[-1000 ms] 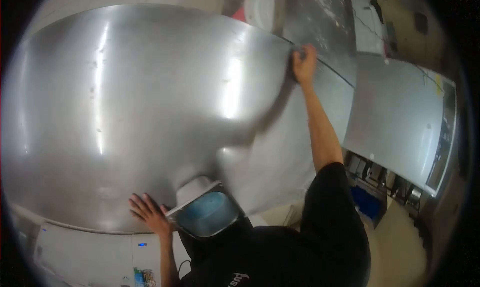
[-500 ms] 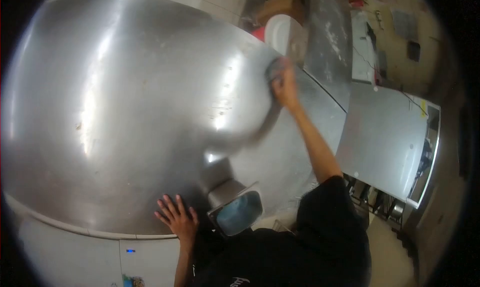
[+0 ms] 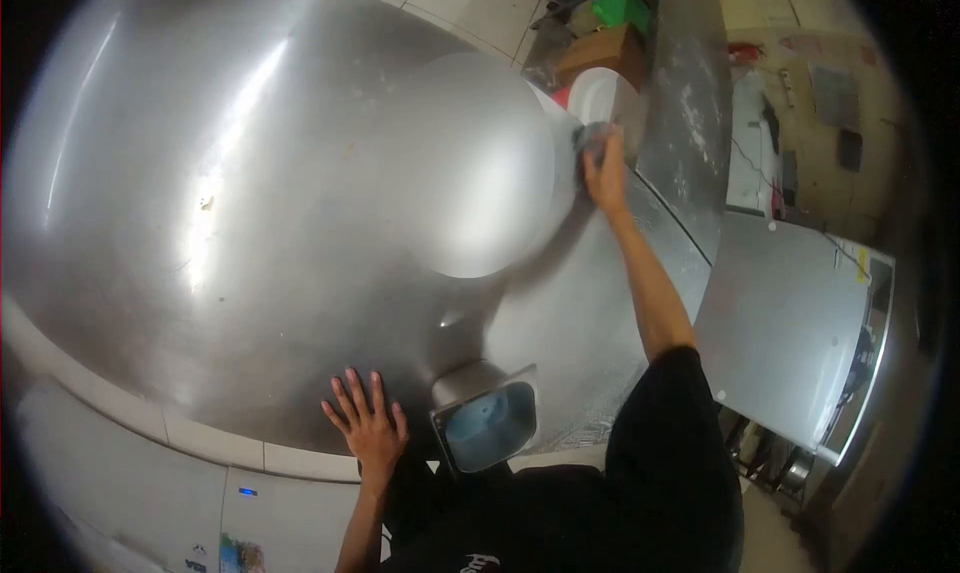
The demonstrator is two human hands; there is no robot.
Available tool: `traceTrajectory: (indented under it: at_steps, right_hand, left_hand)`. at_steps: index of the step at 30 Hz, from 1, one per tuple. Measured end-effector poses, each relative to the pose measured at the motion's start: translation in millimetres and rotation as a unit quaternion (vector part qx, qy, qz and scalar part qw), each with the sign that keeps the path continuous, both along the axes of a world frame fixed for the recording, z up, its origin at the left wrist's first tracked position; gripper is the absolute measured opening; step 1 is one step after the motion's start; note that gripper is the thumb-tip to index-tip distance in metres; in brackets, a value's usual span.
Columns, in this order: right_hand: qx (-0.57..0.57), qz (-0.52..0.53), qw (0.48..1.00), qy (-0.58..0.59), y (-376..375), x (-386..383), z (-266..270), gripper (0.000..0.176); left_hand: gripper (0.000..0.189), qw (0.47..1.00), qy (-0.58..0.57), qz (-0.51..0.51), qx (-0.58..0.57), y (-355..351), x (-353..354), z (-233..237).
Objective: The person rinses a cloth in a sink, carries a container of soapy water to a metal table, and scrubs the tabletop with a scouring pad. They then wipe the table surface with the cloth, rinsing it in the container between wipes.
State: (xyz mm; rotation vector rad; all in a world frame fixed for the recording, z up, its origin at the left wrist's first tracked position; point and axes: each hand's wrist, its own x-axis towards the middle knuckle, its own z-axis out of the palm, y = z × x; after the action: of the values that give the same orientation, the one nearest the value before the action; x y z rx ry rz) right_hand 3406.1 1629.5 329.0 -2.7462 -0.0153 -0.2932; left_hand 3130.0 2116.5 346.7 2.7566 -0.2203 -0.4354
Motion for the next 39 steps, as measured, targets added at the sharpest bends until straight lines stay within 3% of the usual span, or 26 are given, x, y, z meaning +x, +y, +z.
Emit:
traceTrajectory:
  at_steps: [2,3,5,7,9,10,11,12,13,14,16,17,19,20,23,25,26,28,29,32,36,37,38,39]
  right_hand:
    - [-0.02,-0.1,0.994,0.039,-7.3,22.8,9.6,0.03]
    - [-0.01,-0.093,0.995,0.028,2.9,17.5,11.5,0.03]
    - [-0.023,0.095,0.995,0.007,29.3,-20.7,10.4,0.03]
    - [0.002,-0.03,0.999,0.046,-3.4,-10.2,3.3,0.036]
    - [-0.061,-0.017,0.996,-0.059,2.7,-10.7,0.8,0.045]
    - [-0.071,-0.011,0.997,-0.015,18.9,-26.3,-6.9,0.053]
    - [-0.025,0.128,0.99,-0.062,36.0,-44.1,-7.9,0.049]
    - [-0.038,0.168,0.985,0.024,35.8,-51.8,-5.8,0.046]
    - [0.042,0.166,0.985,-0.026,25.7,-42.7,-11.5,0.044]
    - [0.059,0.057,0.996,0.032,17.4,-30.6,0.7,0.04]
    - [0.085,-0.106,0.991,0.004,-13.2,4.5,-12.4,0.038]
    - [0.101,-0.095,0.99,-0.017,-5.2,-1.6,-19.7,0.038]
    - [-0.021,0.078,0.995,-0.055,7.9,-37.4,-45.9,0.04]
    - [-0.05,0.137,0.984,0.099,35.9,-74.4,4.2,0.044]
    - [-0.009,0.123,0.992,0.024,-3.0,-61.9,-8.2,0.046]
    - [0.12,-0.065,0.99,-0.036,-26.9,-17.5,-17.7,0.042]
    - [0.122,-0.061,0.99,-0.039,-28.2,-21.4,-25.7,0.042]
    - [0.023,0.101,0.993,-0.052,2.8,-47.5,-36.3,0.037]
    - [0.005,0.167,0.983,0.075,38.8,-83.7,35.5,0.036]
    - [0.095,0.118,0.989,-0.006,-10.0,-42.5,-21.8,0.037]
    - [0.042,0.041,0.997,-0.059,1.1,-6.1,-28.6,0.036]
    - [0.078,0.152,0.983,-0.062,11.5,-24.7,-28.0,0.039]
    - [0.024,0.237,0.971,0.027,27.1,-54.8,5.8,0.039]
    - [0.047,0.215,0.975,0.02,18.6,-53.5,-1.7,0.039]
  left_hand:
    - [0.061,1.0,-0.009,0.009,0.003,-2.2,3.1,-3.0]
    - [0.061,1.0,-0.022,0.015,0.012,-2.8,6.8,-4.7]
    - [0.061,1.0,-0.027,0.009,0.009,-2.9,2.5,-1.9]
    - [0.062,0.999,-0.017,0.0,0.029,-4.3,0.0,3.1]
    - [0.065,0.999,0.001,-0.006,0.047,-2.7,-3.7,2.8]
    - [0.066,0.998,0.004,0.001,0.058,-1.0,-8.4,0.9]
    - [0.065,0.999,-0.004,0.013,0.042,-0.6,-11.3,1.3]
    - [0.065,0.999,-0.009,0.023,0.021,-3.4,-12.3,4.0]
    - [0.064,0.998,-0.025,0.024,0.051,-6.4,-16.6,8.2]
    - [0.064,0.996,-0.043,0.009,0.074,-6.0,-13.0,12.9]
    - [0.063,0.993,-0.078,0.023,0.08,-6.8,-19.3,12.7]
    - [0.061,0.994,-0.091,0.019,0.063,-7.2,-20.6,11.7]
    - [0.06,0.991,-0.111,0.025,0.076,-7.6,-25.8,14.5]
    - [0.06,0.991,-0.11,0.025,0.072,-9.4,-26.0,13.9]
    - [0.059,0.99,-0.114,0.025,0.08,-10.5,-40.2,18.7]
    - [0.06,0.99,-0.117,0.024,0.081,-11.7,-41.5,19.8]
    - [0.059,0.989,-0.123,0.025,0.077,-14.0,-44.4,19.3]
    - [0.058,0.988,-0.13,0.025,0.081,-11.0,-37.3,19.2]
    - [0.059,0.988,-0.126,0.024,0.082,-13.1,-36.2,18.0]
    - [0.06,0.991,-0.108,0.025,0.081,-17.8,-33.7,18.4]
    - [0.062,0.991,-0.109,0.027,0.07,-16.0,-30.3,14.6]
    - [0.062,0.991,-0.107,0.027,0.071,-14.1,-26.6,14.7]
    - [0.063,0.992,-0.104,0.031,0.069,-14.4,-25.8,14.0]
    - [0.063,0.993,-0.097,0.029,0.065,-15.4,-26.5,13.8]
